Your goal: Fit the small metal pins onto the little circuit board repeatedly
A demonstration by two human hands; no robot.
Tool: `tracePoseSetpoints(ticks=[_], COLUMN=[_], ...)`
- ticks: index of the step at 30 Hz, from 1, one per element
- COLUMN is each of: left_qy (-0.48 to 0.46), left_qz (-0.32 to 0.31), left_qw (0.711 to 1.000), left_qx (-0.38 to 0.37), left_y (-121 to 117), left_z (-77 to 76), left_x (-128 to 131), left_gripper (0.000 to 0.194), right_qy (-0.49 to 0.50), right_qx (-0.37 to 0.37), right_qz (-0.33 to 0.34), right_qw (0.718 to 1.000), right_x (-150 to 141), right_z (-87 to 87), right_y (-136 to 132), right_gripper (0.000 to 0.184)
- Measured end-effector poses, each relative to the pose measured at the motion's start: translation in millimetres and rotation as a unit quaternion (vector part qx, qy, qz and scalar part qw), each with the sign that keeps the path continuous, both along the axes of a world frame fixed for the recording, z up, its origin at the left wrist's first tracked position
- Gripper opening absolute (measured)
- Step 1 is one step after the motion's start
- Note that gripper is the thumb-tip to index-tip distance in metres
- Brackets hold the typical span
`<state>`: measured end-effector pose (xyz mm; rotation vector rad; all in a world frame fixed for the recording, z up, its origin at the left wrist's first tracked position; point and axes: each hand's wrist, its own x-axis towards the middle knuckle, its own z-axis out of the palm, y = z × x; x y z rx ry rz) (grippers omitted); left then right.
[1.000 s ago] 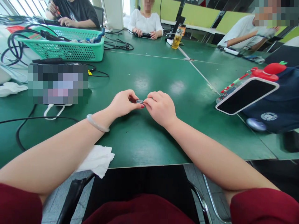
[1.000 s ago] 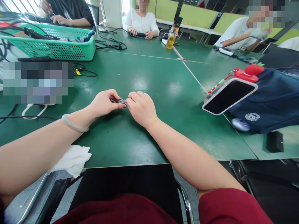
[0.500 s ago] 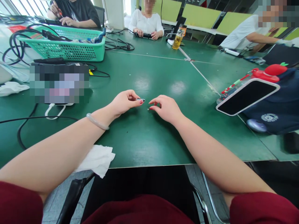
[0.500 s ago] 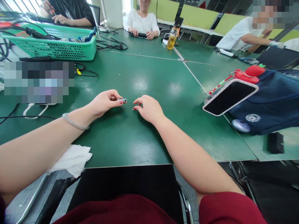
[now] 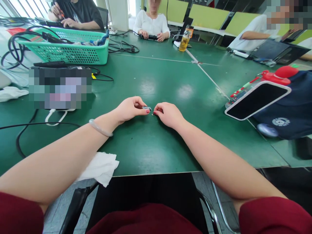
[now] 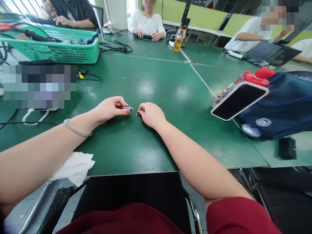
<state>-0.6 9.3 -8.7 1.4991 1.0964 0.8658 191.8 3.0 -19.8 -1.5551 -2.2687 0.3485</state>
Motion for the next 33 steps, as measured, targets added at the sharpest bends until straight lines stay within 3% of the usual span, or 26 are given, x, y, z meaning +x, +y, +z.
tracePoseSetpoints(ticks=[7,18,22,27,33], left_qy=[-0.002,0.019,0.043,0.082,0.111], left_qz=[-0.003,-0.009,-0.016,-0.040,-0.050], left_qw=[1.000,1.000,0.999,0.995,0.990], left_qx=[-0.004,-0.002,0.020,0.050,0.066], left_y=[0.1,-0.3,2.0,4.3,2.7], left_z=[-0.2,0.6,-2.7,-6.3,-4.8], left_x=[-1.0,0.3,-1.1,-1.9,-1.4], left_gripper=[0.035,0.034,0.034,0.038,0.038], right_qy=[-0.010,-0.044,-0.056,0.028,0.055], right_qx=[-0.035,-0.039,-0.005,0.075,0.076], right_qz=[0.088,-0.016,-0.011,0.000,0.040], right_qw=[0.995,0.998,0.998,0.997,0.995], right_x=[4.5,19.3,14.9,4.8,-9.5], right_z=[8.6,8.9,10.3,18.0,16.9], right_y=[-6.2,2.7,0.7,-9.6,-18.6], right_gripper=[0.008,0.008,0.010,0.012,0.012])
